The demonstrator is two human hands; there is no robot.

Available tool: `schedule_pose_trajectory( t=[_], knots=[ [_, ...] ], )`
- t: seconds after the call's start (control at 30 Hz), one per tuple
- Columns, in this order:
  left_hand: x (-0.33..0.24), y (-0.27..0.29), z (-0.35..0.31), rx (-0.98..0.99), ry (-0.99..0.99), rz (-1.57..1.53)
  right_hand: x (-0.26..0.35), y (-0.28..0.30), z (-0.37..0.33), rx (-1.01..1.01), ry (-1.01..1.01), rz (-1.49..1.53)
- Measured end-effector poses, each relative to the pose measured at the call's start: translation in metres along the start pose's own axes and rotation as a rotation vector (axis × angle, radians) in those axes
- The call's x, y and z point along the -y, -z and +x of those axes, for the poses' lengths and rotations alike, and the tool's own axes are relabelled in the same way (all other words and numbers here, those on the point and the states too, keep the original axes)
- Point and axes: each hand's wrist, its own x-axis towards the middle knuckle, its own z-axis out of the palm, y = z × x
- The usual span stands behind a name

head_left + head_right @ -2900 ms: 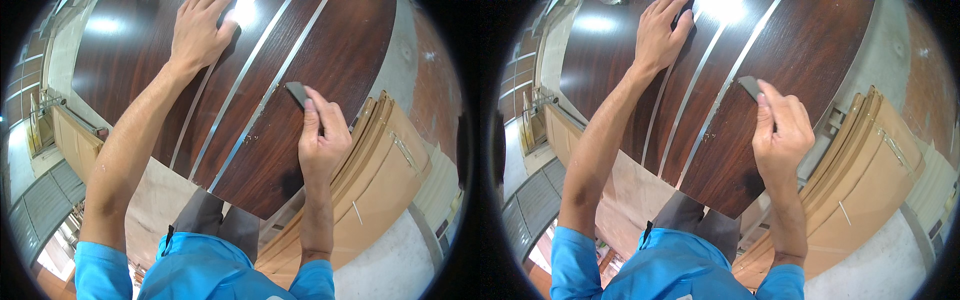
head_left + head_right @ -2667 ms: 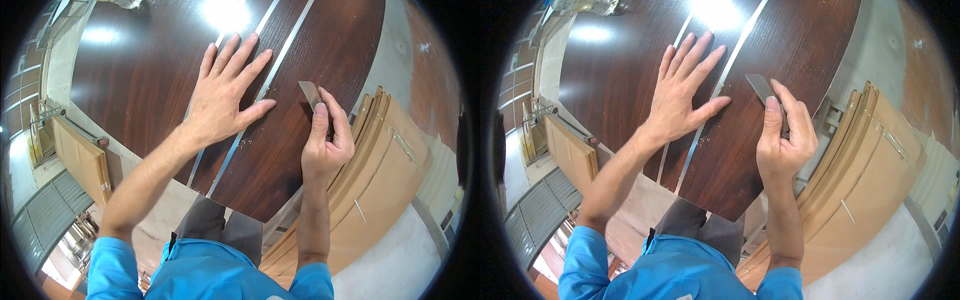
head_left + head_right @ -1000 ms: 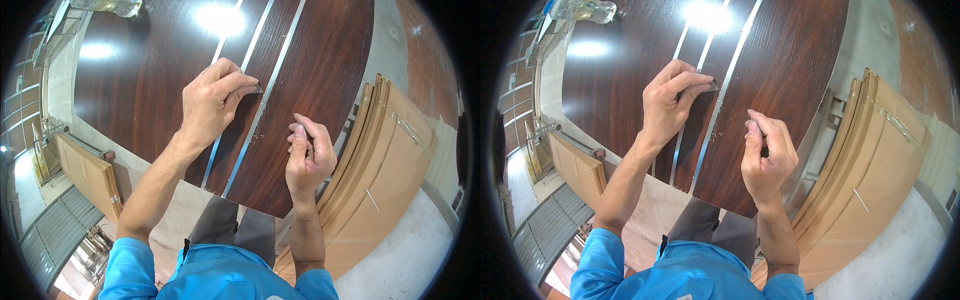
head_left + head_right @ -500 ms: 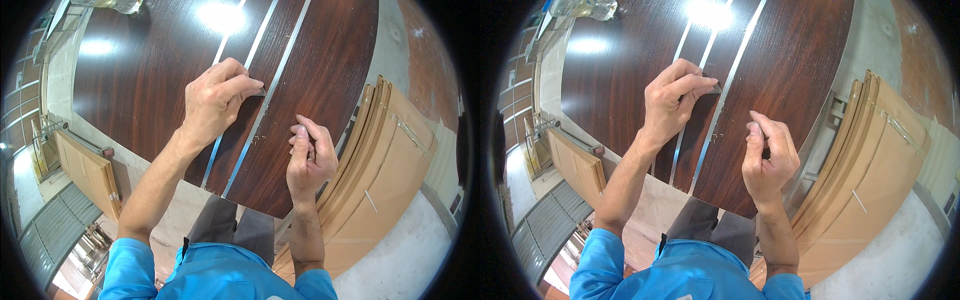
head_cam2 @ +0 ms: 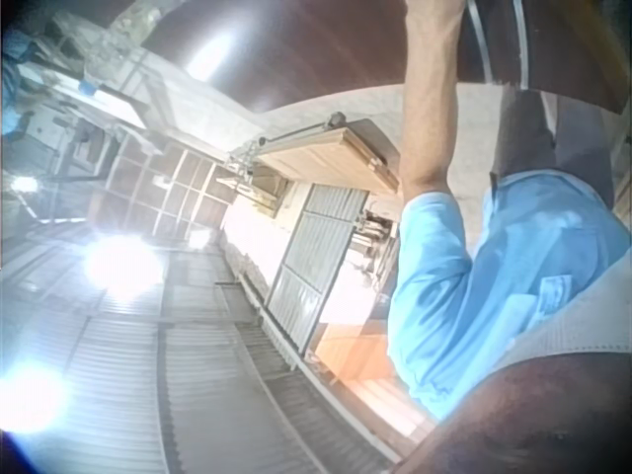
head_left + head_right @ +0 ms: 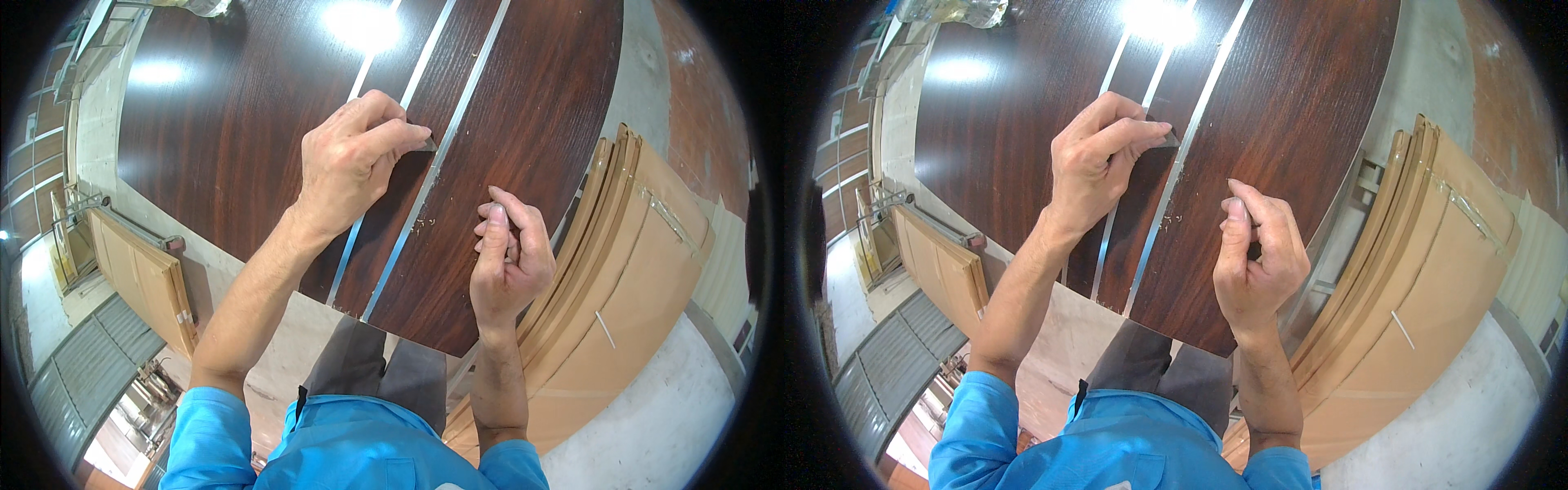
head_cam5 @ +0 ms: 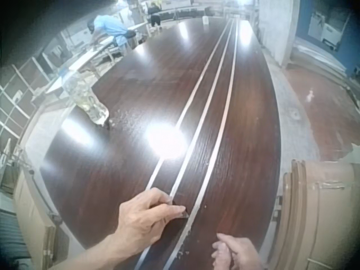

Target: The person scrapes glue residue from a large wooden panel using a metal scraper, then wipes the surface with a black cloth. The person works along the seams between metal strips, removing excess adhesive and cleaning the panel.

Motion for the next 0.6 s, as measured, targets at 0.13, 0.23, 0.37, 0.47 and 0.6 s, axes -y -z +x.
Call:
schedule_pose_trajectory(
  t=[0.13, 0.23, 0.37, 0.47, 0.6],
  knots=[
    [0.0017, 0.0022, 0.0019, 0.035, -0.011, -0.022, 0.0006, 0.0003, 0.0000, 0.005, -0.008, -0.003],
    [0.0029, 0.0059, 0.0033, 0.078, -0.028, -0.033, 0.0016, 0.0006, -0.0001, 0.016, -0.019, -0.018],
    [0.0037, 0.0068, 0.0063, 0.084, -0.030, -0.056, 0.0021, 0.0006, -0.0001, 0.013, -0.019, -0.029],
    [0.0030, 0.0075, 0.0071, 0.094, -0.020, -0.062, 0.0018, 0.0003, -0.0001, 0.004, -0.018, -0.028],
    [0.0028, 0.0091, 0.0074, 0.128, -0.058, -0.084, 0.0021, 0.0000, -0.0004, -0.002, -0.026, -0.007]
  ],
)
